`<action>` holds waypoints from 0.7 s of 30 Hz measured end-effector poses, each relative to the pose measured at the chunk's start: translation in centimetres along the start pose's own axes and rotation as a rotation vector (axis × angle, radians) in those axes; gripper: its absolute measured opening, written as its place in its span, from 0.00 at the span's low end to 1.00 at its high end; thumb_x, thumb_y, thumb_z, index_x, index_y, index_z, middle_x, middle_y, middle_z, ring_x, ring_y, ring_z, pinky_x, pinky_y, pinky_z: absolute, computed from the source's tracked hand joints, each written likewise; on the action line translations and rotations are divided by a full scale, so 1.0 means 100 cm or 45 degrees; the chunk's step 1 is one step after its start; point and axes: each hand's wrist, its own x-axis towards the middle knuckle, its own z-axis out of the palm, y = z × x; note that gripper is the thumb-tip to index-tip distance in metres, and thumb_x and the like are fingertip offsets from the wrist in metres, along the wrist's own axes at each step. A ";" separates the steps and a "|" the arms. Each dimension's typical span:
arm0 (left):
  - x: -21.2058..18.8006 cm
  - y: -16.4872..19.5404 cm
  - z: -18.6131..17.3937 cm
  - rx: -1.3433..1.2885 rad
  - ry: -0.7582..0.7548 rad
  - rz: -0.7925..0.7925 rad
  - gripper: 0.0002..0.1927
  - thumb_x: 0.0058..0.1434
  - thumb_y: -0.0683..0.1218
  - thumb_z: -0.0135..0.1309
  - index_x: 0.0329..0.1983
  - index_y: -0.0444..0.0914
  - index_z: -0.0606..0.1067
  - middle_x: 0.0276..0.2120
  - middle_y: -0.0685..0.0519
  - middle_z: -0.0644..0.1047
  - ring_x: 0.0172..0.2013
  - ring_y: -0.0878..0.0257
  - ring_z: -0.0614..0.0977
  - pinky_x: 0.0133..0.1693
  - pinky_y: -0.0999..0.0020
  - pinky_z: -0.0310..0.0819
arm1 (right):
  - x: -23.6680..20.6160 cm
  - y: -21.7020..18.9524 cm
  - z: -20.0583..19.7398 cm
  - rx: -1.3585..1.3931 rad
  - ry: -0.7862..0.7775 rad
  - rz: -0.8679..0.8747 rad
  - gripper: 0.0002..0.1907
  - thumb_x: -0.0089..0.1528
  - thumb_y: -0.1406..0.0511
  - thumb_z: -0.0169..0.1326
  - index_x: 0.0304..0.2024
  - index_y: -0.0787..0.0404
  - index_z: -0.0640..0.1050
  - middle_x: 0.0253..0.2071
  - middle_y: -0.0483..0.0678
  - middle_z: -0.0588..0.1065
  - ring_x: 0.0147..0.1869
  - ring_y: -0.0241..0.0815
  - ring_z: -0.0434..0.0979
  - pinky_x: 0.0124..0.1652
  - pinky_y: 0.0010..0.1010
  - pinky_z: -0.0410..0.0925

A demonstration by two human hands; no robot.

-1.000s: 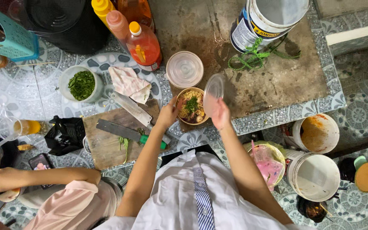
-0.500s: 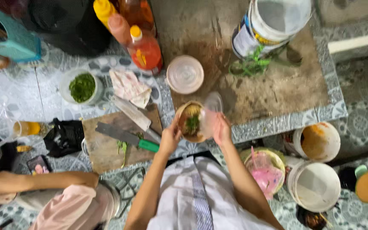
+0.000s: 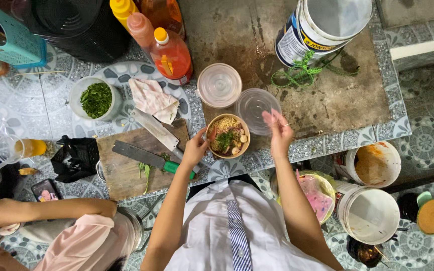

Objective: The person ladles cooked noodles from a pot into a paper bowl using a skimmer, pours hot broth over the noodles from a pot, and adds toppings from small bowls. They carry the bowl to a prep table, add chopped greens, place a lid on the bowl, and set it into a styrofoam box lined with a plastic bag.

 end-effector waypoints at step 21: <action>0.006 0.024 0.015 0.469 0.496 0.531 0.14 0.60 0.40 0.57 0.50 0.36 0.79 0.40 0.40 0.75 0.40 0.44 0.79 0.42 0.53 0.75 | -0.050 0.028 0.036 -1.333 -0.693 -0.939 0.30 0.66 0.57 0.56 0.69 0.58 0.69 0.75 0.59 0.58 0.79 0.59 0.53 0.73 0.52 0.51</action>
